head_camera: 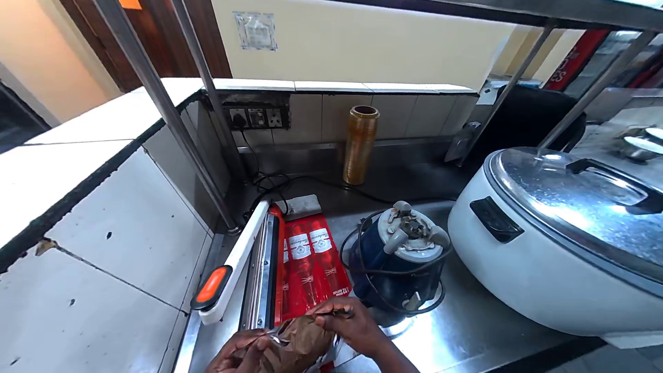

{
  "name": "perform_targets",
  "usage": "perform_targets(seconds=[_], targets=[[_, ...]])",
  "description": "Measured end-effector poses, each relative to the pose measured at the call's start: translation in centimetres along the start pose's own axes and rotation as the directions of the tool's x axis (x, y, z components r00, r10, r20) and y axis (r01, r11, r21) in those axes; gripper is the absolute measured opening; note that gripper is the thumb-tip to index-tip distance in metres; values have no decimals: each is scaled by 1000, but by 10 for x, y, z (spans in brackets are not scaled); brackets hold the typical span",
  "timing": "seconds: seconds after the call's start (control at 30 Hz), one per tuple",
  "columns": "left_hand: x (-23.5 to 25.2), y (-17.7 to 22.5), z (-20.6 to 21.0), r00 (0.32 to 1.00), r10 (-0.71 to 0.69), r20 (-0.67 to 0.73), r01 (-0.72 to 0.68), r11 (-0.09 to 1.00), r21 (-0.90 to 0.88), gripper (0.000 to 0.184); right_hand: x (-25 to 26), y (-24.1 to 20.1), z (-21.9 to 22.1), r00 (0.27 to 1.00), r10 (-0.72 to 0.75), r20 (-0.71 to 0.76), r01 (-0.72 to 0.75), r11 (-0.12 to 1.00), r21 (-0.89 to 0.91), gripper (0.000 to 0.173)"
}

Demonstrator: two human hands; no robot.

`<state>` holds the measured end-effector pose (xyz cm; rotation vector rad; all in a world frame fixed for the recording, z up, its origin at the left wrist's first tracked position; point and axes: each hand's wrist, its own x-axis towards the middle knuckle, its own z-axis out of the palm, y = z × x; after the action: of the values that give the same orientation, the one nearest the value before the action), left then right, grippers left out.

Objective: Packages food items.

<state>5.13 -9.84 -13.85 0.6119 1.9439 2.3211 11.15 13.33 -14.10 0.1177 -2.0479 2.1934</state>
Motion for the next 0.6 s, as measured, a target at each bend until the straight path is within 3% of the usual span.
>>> perform_targets(seconds=[0.27, 0.4, 0.47, 0.6], targets=[[9, 3, -7, 998, -65, -4, 66, 997, 48, 20, 14, -26, -10, 980, 173, 94, -155, 973, -171, 21], [4, -1, -9, 994, -60, 89, 61, 998, -10, 12, 9, -21, -10, 986, 159, 57, -151, 980, -127, 18], [2, -2, -10, 983, -72, 166, 75, 997, -15, 22, 6, -20, -8, 985, 172, 30, -168, 981, -98, 17], [-3, -1, -10, 972, -152, 177, 148, 988, 39, 19, -1, -18, -3, 987, 162, 14, -160, 984, -77, 17]])
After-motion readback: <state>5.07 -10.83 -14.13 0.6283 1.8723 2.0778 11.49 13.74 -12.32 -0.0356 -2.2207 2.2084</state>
